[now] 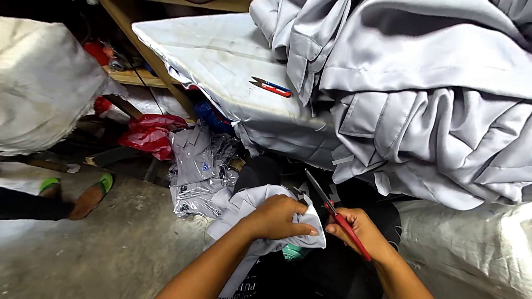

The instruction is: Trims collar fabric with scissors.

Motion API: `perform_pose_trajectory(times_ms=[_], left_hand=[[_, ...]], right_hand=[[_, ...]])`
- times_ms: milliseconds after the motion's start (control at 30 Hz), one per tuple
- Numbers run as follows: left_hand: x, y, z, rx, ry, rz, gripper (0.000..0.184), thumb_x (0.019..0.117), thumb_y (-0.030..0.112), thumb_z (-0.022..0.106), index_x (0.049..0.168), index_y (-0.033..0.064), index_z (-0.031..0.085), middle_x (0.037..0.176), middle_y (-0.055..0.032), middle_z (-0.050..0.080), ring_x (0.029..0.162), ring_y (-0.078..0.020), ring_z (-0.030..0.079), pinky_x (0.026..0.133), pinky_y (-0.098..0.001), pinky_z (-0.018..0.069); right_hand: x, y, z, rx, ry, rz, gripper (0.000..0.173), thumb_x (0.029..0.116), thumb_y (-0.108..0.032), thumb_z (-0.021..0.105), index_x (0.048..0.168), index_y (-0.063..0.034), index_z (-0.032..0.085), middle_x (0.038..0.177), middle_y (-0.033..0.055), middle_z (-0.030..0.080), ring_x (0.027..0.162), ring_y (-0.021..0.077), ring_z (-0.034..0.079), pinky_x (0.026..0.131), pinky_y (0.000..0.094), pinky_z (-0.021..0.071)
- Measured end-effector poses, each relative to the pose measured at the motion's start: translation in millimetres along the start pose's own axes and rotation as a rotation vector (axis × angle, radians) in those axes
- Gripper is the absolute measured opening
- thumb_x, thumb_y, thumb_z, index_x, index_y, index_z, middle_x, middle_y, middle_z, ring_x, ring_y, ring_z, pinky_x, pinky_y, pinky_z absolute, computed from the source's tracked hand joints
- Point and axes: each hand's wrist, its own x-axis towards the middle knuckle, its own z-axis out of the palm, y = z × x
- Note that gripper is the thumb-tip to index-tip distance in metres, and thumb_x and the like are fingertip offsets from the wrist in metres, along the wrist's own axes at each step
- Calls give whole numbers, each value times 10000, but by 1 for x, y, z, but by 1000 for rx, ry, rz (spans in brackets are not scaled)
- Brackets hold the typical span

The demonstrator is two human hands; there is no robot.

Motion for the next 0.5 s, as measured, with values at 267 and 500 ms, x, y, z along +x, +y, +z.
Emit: perform_pose_trajectory(times_ms=[267, 500], left_hand=[[-11, 17, -4, 228, -47, -70, 471, 945, 437, 679, 853, -25, 679, 732, -177, 651, 720, -360, 653, 659, -562, 485], [-55, 17, -15, 368, 353, -193, 579, 855, 534, 751, 1144, 37, 683, 1009, -140, 729, 927, -305, 702, 833, -545, 514]], right_hand=[[45, -33, 20, -141, -46, -121, 205, 853, -262, 685, 751, -84, 679, 596, -100, 540, 542, -94, 449, 501, 116, 355], [48, -49, 42, -471, 368, -307, 223, 839, -173, 668, 856, 46, 706, 654, 112, 659, 559, 158, 609, 548, 340, 501]])
